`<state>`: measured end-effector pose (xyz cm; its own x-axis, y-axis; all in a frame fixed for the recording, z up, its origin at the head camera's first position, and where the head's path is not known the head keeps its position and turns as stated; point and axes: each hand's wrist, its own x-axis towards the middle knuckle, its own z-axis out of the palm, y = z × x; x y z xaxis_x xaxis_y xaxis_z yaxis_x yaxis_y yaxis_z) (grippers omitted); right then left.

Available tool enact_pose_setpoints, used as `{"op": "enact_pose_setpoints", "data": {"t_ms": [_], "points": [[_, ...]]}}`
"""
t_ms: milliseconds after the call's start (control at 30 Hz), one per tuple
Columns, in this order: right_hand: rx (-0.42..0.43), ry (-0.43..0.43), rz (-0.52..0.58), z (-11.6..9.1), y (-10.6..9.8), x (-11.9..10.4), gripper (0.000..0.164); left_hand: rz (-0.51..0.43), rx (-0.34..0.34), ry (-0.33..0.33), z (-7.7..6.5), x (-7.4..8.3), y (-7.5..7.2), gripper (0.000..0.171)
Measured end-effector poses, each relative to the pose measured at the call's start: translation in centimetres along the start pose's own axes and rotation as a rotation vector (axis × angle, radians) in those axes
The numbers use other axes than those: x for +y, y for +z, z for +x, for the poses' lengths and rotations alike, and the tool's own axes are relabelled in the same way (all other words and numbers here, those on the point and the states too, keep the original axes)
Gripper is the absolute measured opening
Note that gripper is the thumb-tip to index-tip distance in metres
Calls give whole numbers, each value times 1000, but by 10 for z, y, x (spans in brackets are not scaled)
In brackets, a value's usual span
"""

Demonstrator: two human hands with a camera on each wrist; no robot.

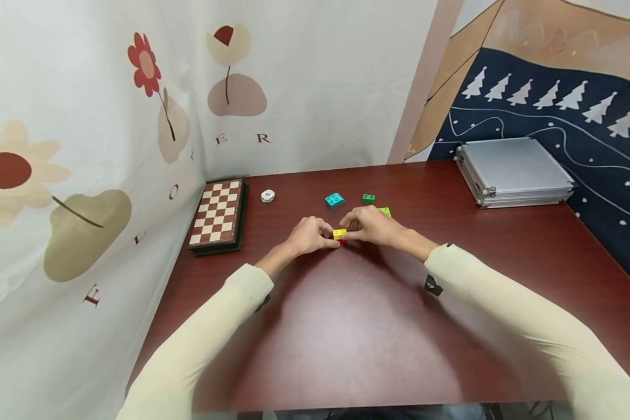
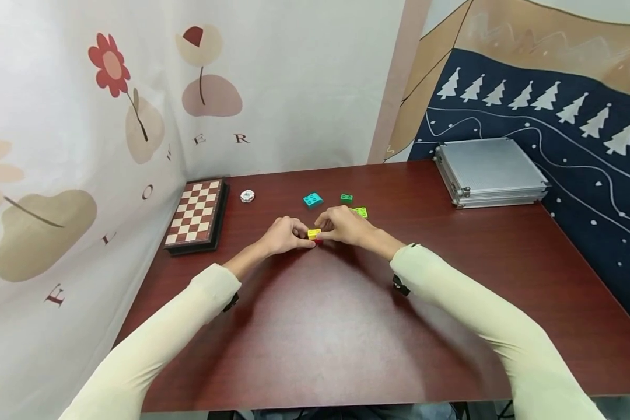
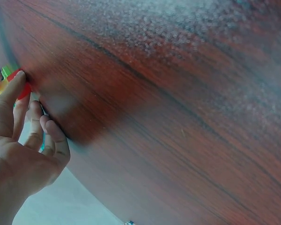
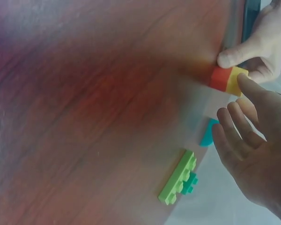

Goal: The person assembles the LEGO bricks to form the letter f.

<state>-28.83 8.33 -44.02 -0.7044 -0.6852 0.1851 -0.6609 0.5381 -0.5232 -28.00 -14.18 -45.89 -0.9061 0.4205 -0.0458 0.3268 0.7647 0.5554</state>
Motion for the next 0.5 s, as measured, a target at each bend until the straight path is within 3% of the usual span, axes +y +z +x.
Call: {"op": "enact_pose_setpoints", "data": {"t_ms": [200, 500], "points": [[24, 17, -33, 0, -13, 4, 31, 17, 4, 19, 1, -1, -2, 21], [51, 94, -35, -2, -36, 19, 30, 19, -7, -20, 1, 2, -1, 26]]}}
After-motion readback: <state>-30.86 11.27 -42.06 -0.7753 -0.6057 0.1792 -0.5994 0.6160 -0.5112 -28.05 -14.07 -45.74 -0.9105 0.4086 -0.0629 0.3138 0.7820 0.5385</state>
